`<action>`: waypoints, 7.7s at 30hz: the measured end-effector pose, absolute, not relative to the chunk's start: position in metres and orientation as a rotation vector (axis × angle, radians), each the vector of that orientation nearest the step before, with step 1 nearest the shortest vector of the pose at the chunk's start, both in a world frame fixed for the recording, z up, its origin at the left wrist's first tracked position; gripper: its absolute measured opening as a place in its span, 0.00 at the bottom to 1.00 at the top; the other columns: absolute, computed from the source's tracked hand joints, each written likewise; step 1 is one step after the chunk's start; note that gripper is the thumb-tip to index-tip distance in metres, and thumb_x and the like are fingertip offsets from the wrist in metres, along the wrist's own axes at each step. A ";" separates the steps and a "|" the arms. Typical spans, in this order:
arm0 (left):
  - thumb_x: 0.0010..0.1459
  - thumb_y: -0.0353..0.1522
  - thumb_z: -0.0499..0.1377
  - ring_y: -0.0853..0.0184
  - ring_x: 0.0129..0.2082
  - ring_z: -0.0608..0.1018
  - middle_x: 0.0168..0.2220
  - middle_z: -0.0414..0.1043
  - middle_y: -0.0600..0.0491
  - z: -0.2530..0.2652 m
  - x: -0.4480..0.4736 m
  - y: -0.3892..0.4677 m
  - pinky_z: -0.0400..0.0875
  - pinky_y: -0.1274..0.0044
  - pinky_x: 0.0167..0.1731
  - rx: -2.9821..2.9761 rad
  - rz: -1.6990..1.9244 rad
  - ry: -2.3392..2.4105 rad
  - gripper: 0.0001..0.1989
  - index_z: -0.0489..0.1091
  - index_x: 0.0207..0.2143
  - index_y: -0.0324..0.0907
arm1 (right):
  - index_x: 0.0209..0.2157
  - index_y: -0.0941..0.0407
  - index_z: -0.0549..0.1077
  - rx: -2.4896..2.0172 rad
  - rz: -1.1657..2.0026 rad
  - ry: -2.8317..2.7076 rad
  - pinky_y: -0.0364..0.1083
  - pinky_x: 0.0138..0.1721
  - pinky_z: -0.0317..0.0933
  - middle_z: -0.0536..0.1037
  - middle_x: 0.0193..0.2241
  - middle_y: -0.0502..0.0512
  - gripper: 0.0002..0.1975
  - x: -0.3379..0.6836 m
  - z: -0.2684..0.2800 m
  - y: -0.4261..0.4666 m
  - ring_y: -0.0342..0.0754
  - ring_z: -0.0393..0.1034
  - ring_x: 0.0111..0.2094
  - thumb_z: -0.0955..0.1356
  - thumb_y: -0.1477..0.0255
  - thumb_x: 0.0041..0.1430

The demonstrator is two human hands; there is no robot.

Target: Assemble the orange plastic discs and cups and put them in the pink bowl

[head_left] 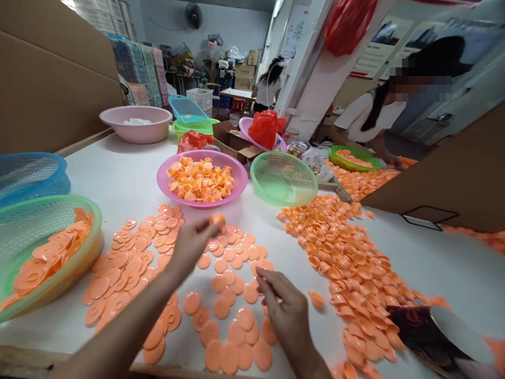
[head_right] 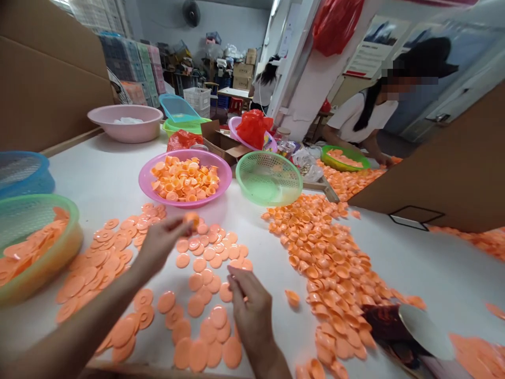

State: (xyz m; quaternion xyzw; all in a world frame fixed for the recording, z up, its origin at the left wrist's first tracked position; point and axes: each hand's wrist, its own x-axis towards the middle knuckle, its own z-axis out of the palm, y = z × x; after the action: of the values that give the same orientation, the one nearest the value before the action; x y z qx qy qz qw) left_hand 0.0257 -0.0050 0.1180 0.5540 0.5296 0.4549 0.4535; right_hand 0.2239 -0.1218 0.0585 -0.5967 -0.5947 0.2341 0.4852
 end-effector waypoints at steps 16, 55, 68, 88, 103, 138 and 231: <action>0.54 0.39 0.61 0.58 0.43 0.76 0.44 0.77 0.49 0.015 -0.044 -0.080 0.73 0.68 0.43 2.215 0.654 1.369 0.14 0.77 0.44 0.49 | 0.34 0.57 0.80 -2.197 0.572 -1.137 0.48 0.25 0.65 0.79 0.24 0.57 0.18 0.365 0.029 -0.152 0.51 0.71 0.22 0.69 0.60 0.45; 0.55 0.27 0.55 0.69 0.26 0.71 0.27 0.70 0.53 0.029 -0.025 -0.075 0.62 0.77 0.28 1.717 0.563 1.483 0.10 0.71 0.22 0.39 | 0.19 0.55 0.65 -1.766 1.110 -1.584 0.40 0.23 0.54 0.68 0.16 0.45 0.08 0.119 0.027 -0.079 0.42 0.64 0.21 0.64 0.80 0.47; 0.55 0.27 0.54 0.71 0.25 0.69 0.25 0.66 0.54 0.021 -0.024 -0.072 0.60 0.78 0.27 1.701 0.595 1.439 0.13 0.65 0.18 0.40 | 0.21 0.54 0.64 -1.719 1.051 -1.584 0.41 0.24 0.56 0.71 0.19 0.48 0.08 0.114 0.021 -0.085 0.43 0.65 0.22 0.63 0.76 0.52; 0.53 0.37 0.63 0.60 0.43 0.81 0.45 0.80 0.48 0.036 -0.028 -0.136 0.76 0.69 0.47 1.115 0.925 1.187 0.20 0.76 0.48 0.41 | 0.28 0.55 0.69 -1.439 1.036 -1.449 0.40 0.20 0.64 0.74 0.20 0.48 0.05 0.121 0.032 -0.136 0.42 0.69 0.19 0.66 0.71 0.57; 0.58 0.54 0.54 0.41 0.69 0.44 0.70 0.44 0.47 -0.005 -0.154 -0.110 0.34 0.39 0.58 2.585 0.178 1.681 0.38 0.49 0.67 0.57 | 0.48 0.55 0.73 -1.154 0.385 -1.813 0.53 0.49 0.69 0.79 0.45 0.58 0.13 0.137 0.117 -0.006 0.51 0.73 0.46 0.66 0.73 0.62; 0.51 0.61 0.53 0.38 0.68 0.45 0.71 0.38 0.45 -0.002 -0.064 -0.111 0.33 0.43 0.60 2.762 0.231 1.375 0.44 0.48 0.66 0.60 | 0.57 0.56 0.70 -1.399 0.134 -2.438 0.60 0.56 0.61 0.71 0.58 0.62 0.24 0.221 0.025 -0.116 0.58 0.60 0.60 0.62 0.82 0.60; 0.53 0.32 0.57 0.70 0.25 0.72 0.21 0.71 0.56 0.018 -0.001 -0.025 0.62 0.79 0.26 1.592 0.626 1.473 0.10 0.71 0.20 0.40 | 0.20 0.55 0.65 -1.839 0.839 -1.806 0.41 0.26 0.53 0.73 0.20 0.51 0.09 0.139 0.032 -0.037 0.43 0.65 0.23 0.64 0.81 0.50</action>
State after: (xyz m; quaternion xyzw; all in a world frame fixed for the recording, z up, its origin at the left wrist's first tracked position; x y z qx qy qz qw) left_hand -0.0015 -0.0252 0.0178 0.6374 0.5897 0.2506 0.4280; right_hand 0.1387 -0.0369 0.0320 -0.6628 -0.6510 0.3022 0.2137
